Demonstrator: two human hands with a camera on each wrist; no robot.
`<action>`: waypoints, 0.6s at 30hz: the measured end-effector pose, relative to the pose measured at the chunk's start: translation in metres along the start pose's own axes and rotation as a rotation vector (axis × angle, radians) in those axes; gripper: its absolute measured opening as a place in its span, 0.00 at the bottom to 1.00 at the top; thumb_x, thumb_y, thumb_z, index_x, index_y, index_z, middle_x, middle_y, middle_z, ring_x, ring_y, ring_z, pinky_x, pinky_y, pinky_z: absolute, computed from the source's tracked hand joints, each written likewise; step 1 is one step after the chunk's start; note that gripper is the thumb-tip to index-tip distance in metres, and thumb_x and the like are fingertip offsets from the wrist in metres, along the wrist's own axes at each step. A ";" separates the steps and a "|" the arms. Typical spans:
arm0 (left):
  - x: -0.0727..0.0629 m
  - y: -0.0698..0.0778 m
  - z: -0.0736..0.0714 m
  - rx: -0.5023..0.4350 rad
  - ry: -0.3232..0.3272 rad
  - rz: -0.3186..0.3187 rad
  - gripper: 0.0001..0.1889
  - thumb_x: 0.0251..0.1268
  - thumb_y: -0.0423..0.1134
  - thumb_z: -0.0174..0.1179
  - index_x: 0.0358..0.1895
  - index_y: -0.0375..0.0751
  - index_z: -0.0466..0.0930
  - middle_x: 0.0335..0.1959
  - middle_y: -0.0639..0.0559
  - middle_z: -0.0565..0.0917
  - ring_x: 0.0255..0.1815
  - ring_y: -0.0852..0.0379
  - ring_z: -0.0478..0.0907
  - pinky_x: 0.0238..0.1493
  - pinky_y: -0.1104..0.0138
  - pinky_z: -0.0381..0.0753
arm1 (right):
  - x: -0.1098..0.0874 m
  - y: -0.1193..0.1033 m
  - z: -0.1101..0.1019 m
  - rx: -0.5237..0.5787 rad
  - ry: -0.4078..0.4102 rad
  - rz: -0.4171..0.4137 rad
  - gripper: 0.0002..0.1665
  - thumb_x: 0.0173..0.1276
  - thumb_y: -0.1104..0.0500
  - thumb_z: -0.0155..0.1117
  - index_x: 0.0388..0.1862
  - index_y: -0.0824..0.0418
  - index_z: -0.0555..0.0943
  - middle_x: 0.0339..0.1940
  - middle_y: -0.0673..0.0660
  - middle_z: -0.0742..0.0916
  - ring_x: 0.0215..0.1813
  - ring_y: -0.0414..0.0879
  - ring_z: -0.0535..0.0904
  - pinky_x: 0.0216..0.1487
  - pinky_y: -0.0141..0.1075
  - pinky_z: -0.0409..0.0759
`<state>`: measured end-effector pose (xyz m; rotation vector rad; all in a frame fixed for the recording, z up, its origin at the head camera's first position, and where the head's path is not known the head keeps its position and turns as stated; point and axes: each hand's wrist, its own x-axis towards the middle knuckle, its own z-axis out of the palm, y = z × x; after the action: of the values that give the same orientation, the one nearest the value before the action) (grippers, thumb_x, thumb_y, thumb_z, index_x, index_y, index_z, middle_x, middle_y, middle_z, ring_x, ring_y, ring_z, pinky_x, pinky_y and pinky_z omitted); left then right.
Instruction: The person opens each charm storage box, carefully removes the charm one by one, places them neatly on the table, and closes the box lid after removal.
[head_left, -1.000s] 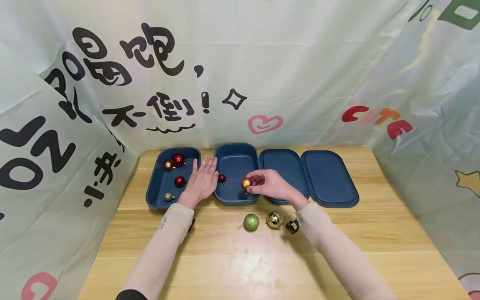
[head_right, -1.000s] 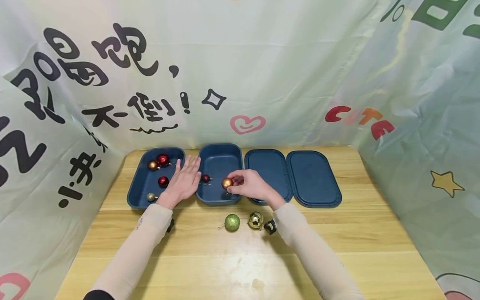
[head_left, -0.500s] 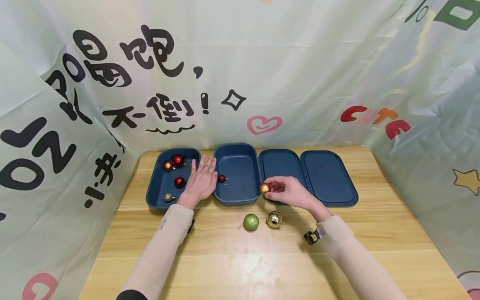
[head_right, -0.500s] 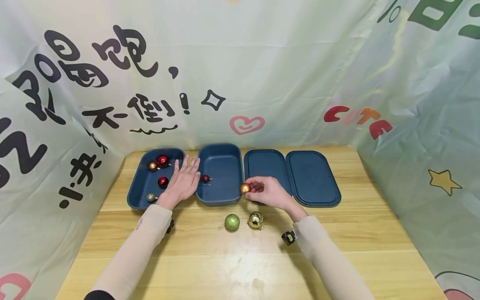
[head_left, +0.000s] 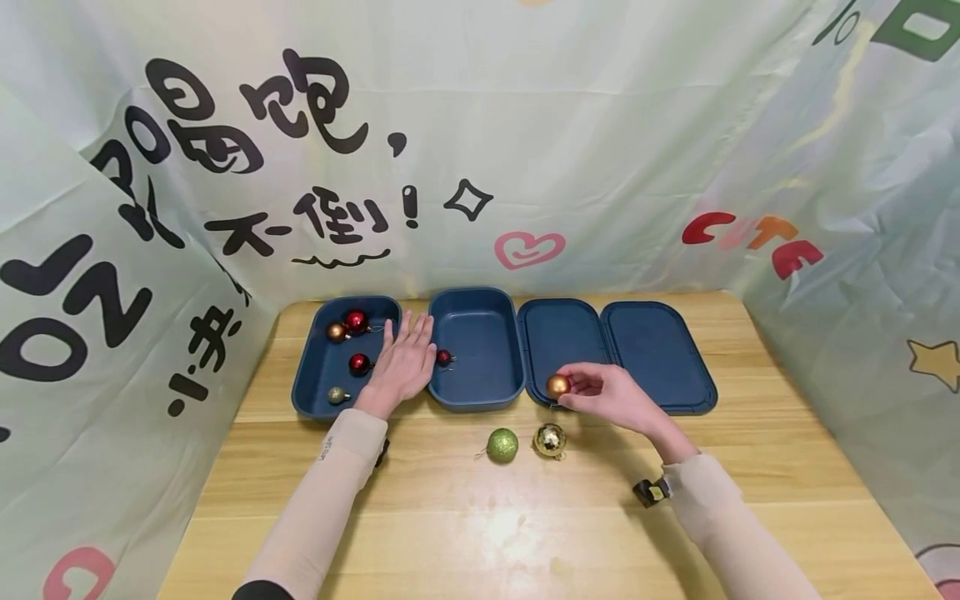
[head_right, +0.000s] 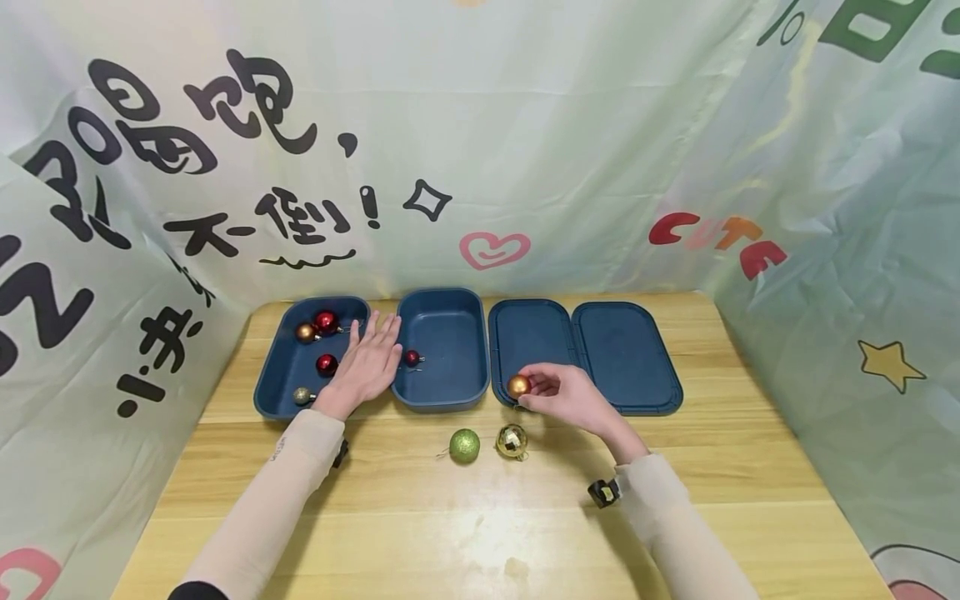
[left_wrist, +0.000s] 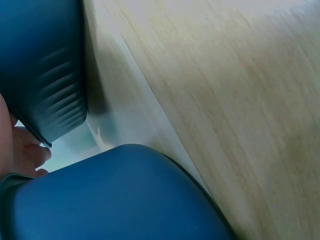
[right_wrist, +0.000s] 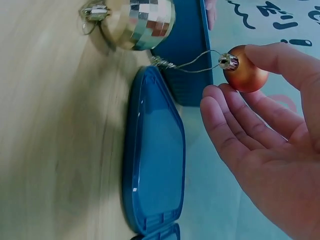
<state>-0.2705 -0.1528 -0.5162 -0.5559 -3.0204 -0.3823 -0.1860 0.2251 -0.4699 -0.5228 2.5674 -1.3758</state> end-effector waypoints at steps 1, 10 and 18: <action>0.000 0.000 0.000 -0.001 0.001 0.000 0.30 0.88 0.45 0.38 0.85 0.38 0.53 0.86 0.41 0.57 0.90 0.41 0.39 0.86 0.37 0.34 | -0.002 0.002 -0.001 -0.004 0.005 0.003 0.23 0.68 0.57 0.77 0.60 0.61 0.86 0.47 0.57 0.91 0.49 0.48 0.87 0.50 0.32 0.86; -0.001 0.001 -0.002 0.009 -0.005 0.002 0.31 0.88 0.46 0.37 0.86 0.38 0.52 0.86 0.41 0.57 0.90 0.41 0.39 0.86 0.39 0.35 | -0.024 0.016 -0.005 -0.025 0.035 0.023 0.24 0.67 0.59 0.76 0.60 0.66 0.85 0.45 0.58 0.91 0.46 0.43 0.87 0.49 0.30 0.86; -0.001 0.001 -0.003 -0.003 -0.020 0.008 0.31 0.88 0.45 0.38 0.86 0.38 0.52 0.87 0.41 0.55 0.90 0.41 0.39 0.87 0.42 0.36 | -0.040 0.028 -0.002 -0.049 0.061 0.042 0.22 0.68 0.60 0.75 0.58 0.68 0.85 0.44 0.58 0.91 0.45 0.41 0.87 0.48 0.31 0.87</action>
<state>-0.2695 -0.1530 -0.5129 -0.5756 -3.0361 -0.3828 -0.1563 0.2562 -0.4919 -0.4388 2.6510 -1.3383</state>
